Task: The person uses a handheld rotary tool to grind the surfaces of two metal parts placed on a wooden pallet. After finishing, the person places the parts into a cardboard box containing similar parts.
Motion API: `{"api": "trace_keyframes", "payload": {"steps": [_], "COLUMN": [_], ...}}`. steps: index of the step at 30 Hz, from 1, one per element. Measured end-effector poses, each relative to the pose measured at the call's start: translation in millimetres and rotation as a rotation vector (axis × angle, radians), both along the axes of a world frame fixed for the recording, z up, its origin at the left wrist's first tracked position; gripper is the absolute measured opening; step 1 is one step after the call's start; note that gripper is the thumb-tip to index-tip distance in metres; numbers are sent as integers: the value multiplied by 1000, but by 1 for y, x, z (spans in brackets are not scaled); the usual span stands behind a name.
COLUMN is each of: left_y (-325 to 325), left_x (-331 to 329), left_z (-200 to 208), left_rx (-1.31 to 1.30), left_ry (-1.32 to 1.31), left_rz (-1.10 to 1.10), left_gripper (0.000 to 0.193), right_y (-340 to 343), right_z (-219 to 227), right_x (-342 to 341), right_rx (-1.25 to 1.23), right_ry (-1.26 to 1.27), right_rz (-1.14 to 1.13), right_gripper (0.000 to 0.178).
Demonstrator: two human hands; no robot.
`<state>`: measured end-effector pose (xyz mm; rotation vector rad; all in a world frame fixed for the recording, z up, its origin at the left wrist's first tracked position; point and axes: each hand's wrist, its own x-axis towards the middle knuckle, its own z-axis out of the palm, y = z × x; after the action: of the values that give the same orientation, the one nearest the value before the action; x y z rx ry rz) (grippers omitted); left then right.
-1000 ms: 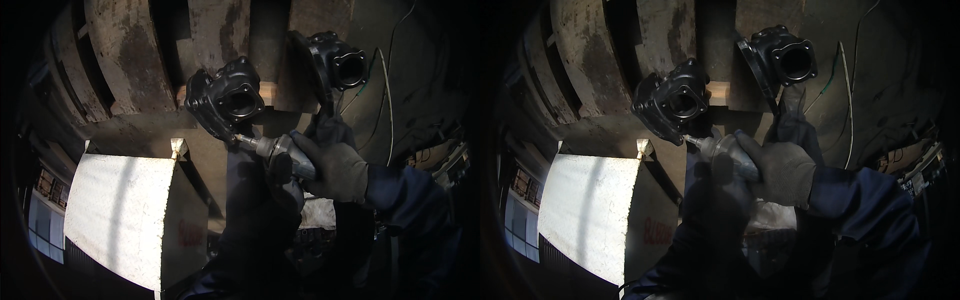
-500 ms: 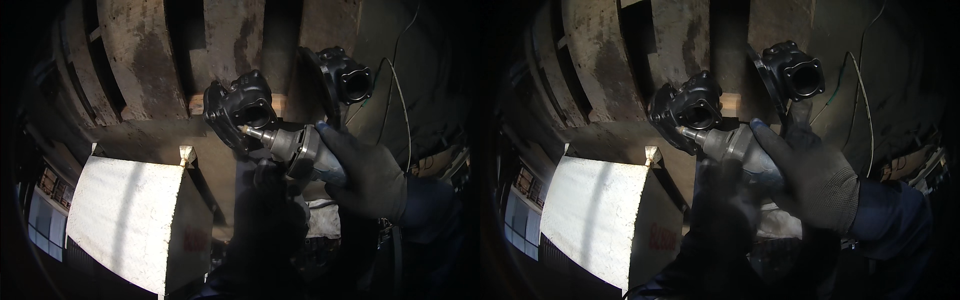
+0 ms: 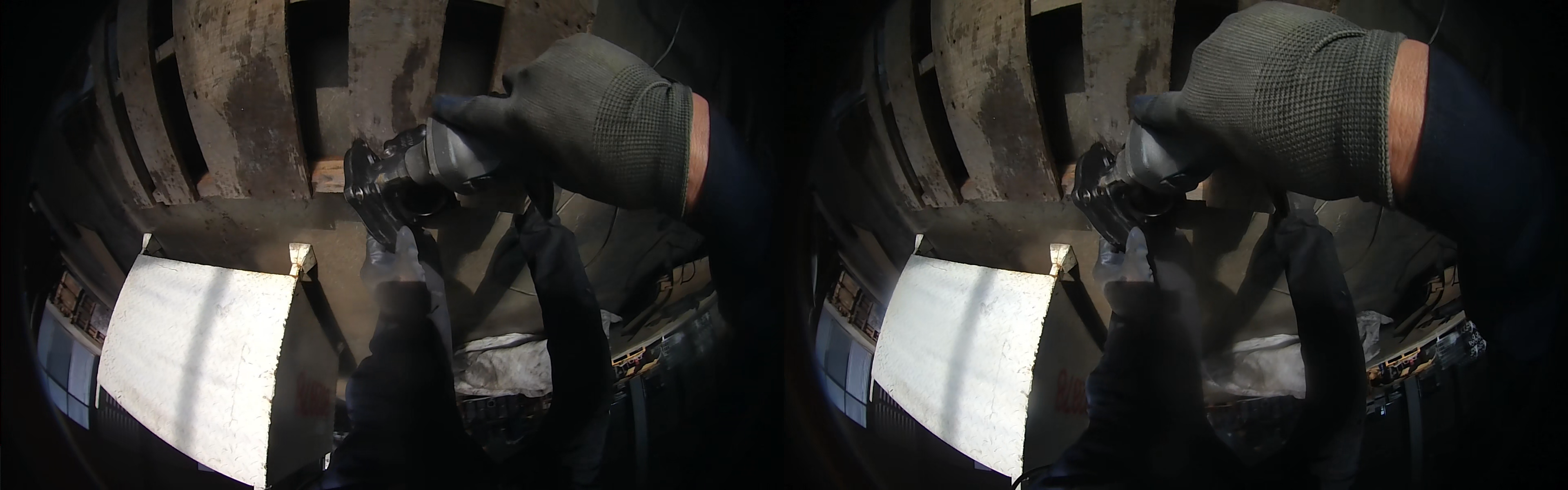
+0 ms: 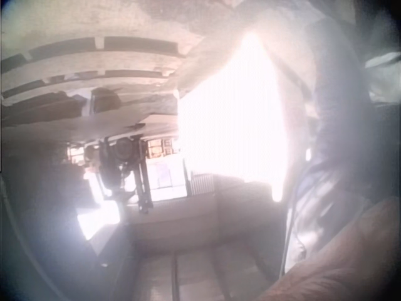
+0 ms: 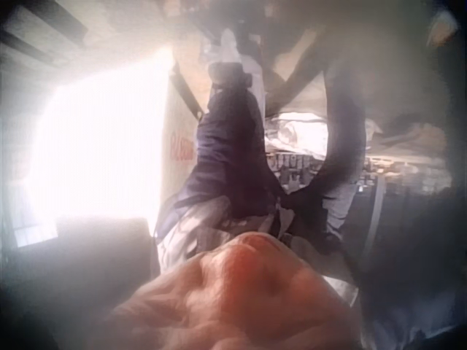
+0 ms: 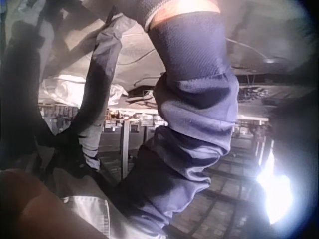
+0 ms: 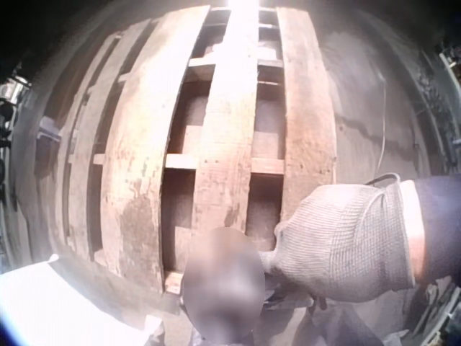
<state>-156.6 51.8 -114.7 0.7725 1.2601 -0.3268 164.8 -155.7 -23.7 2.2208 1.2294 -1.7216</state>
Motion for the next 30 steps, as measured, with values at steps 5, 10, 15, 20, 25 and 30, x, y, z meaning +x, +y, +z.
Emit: {"api": "trace_keyframes", "payload": {"steps": [5, 10, 15, 20, 25, 30], "left_y": [-14, -11, -11, -27, -23, -23], "left_x": [-6, 0, 11, 24, 29, 22], "left_z": [-1, 3, 8, 14, 24, 20], "left_rx": [278, 230, 211, 448, 317, 343], "left_ry": [-84, -32, 109, 81, 150, 42], "left_rz": [-153, -143, -150, -279, -299, -305], "left_gripper": [28, 24, 26, 32, 37, 36], "right_y": [-4, -12, -16, -17, -7, -2], "right_z": [-14, -44, -61, -77, -71, -52], "right_x": [-5, -3, 1, 5, -3, -9], "right_rx": [392, 451, 491, 515, 510, 394], "right_ry": [-193, -135, -95, -80, -75, -172], "right_rz": [92, 72, 44, 24, 31, 114], "right_gripper": [73, 72, 71, 70, 70, 68]}}
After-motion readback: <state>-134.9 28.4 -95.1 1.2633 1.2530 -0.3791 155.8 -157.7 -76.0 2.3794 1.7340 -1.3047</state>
